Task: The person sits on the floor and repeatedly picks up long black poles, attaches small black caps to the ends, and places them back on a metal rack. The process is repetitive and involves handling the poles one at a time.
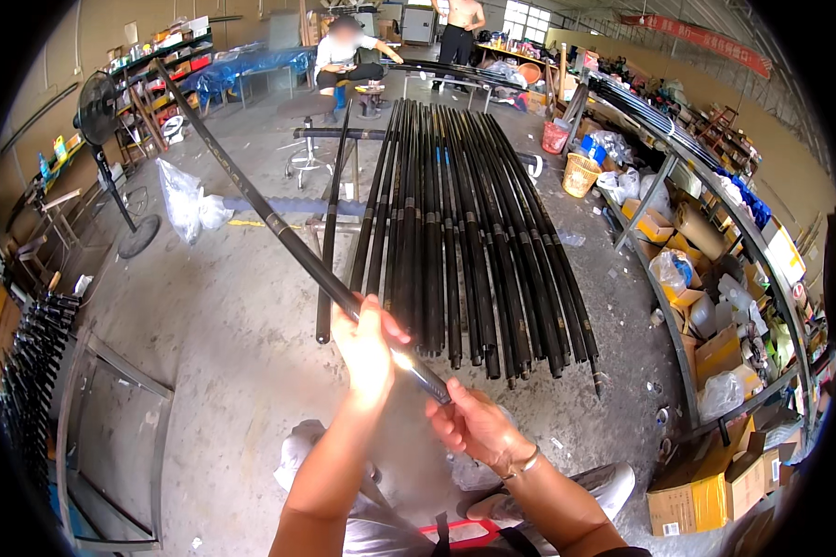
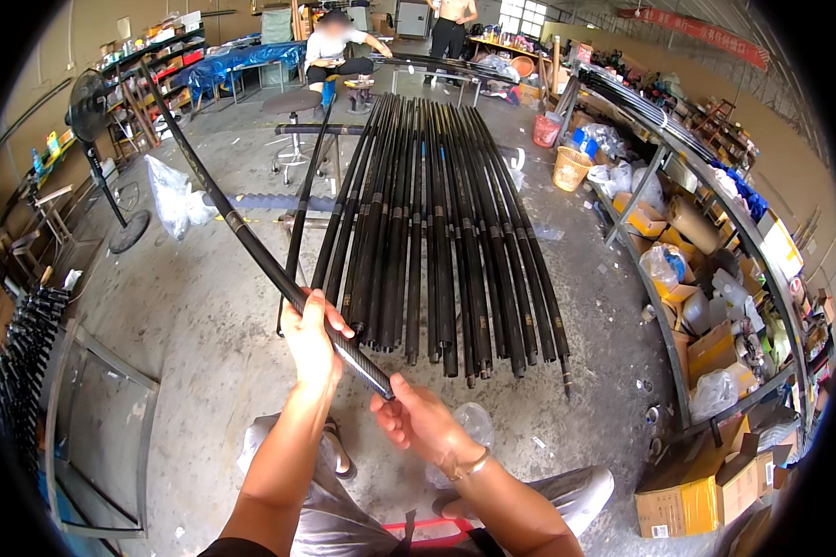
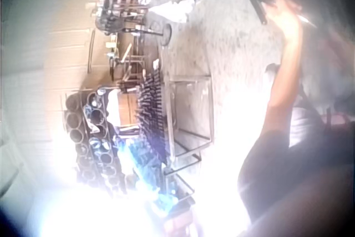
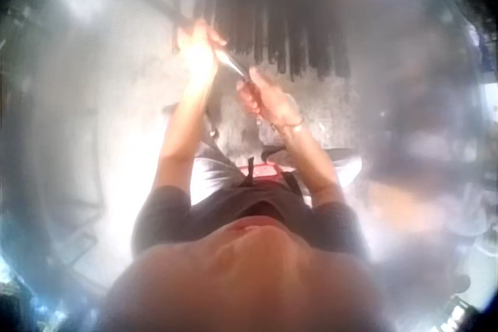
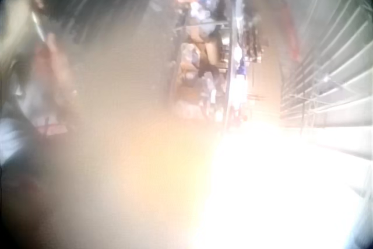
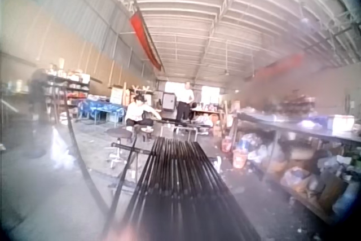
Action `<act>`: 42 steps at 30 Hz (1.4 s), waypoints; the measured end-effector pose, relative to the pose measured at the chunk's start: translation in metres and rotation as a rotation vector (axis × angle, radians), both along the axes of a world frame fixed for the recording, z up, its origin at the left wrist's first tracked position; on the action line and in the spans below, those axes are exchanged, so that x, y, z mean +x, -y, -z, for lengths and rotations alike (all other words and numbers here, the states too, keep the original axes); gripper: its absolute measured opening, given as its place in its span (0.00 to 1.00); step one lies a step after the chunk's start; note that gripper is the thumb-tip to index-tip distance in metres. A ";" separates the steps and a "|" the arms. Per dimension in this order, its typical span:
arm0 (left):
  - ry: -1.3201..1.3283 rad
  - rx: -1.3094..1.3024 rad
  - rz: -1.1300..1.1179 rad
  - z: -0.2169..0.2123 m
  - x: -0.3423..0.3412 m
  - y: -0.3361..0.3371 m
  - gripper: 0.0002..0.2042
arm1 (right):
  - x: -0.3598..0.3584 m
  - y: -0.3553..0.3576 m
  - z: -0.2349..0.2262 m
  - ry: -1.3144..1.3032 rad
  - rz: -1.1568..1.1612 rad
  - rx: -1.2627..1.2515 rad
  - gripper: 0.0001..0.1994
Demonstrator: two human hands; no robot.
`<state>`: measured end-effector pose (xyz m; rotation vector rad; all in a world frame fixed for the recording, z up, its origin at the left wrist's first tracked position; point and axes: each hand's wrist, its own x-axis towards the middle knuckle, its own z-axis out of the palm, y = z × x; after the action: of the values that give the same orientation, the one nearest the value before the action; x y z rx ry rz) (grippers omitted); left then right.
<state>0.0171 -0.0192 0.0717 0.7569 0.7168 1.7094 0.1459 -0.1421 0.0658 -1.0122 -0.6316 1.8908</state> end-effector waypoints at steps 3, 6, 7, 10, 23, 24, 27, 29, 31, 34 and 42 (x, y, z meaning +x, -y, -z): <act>-0.001 -0.004 0.015 0.000 0.001 -0.002 0.04 | -0.009 0.004 -0.001 0.225 0.097 0.139 0.20; 0.003 0.012 0.015 0.004 0.003 -0.004 0.05 | -0.005 0.003 -0.004 -0.090 0.070 -0.142 0.17; 0.003 0.007 0.011 0.005 0.004 -0.004 0.05 | 0.001 0.003 0.000 -0.052 0.069 -0.101 0.16; -0.010 -0.017 -0.007 0.000 0.000 -0.004 0.06 | 0.003 0.002 0.009 0.281 0.091 0.181 0.17; -0.004 -0.037 -0.004 0.004 0.005 -0.006 0.06 | 0.008 0.002 0.005 -0.157 -0.030 -0.095 0.20; -0.009 -0.045 -0.008 0.004 0.006 -0.007 0.06 | 0.006 0.004 0.001 -0.020 0.032 -0.042 0.21; 0.008 -0.058 0.006 0.002 0.006 -0.007 0.06 | -0.003 0.006 -0.009 0.156 0.096 0.088 0.21; 0.011 -0.051 0.017 0.002 0.008 -0.006 0.06 | 0.005 0.003 0.001 -0.103 0.020 -0.056 0.21; 0.007 -0.053 0.018 0.002 0.008 -0.006 0.06 | 0.005 0.004 0.002 -0.088 0.013 -0.041 0.21; -0.006 -0.065 0.008 0.002 0.007 -0.007 0.06 | -0.002 0.006 -0.007 0.080 0.054 0.060 0.22; -0.010 -0.080 0.015 0.000 0.007 -0.006 0.06 | -0.006 0.006 -0.010 0.051 0.105 0.012 0.22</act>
<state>0.0242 -0.0133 0.0716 0.7144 0.7800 1.6545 0.1400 -0.1486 0.0758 -1.0680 -0.6069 1.7729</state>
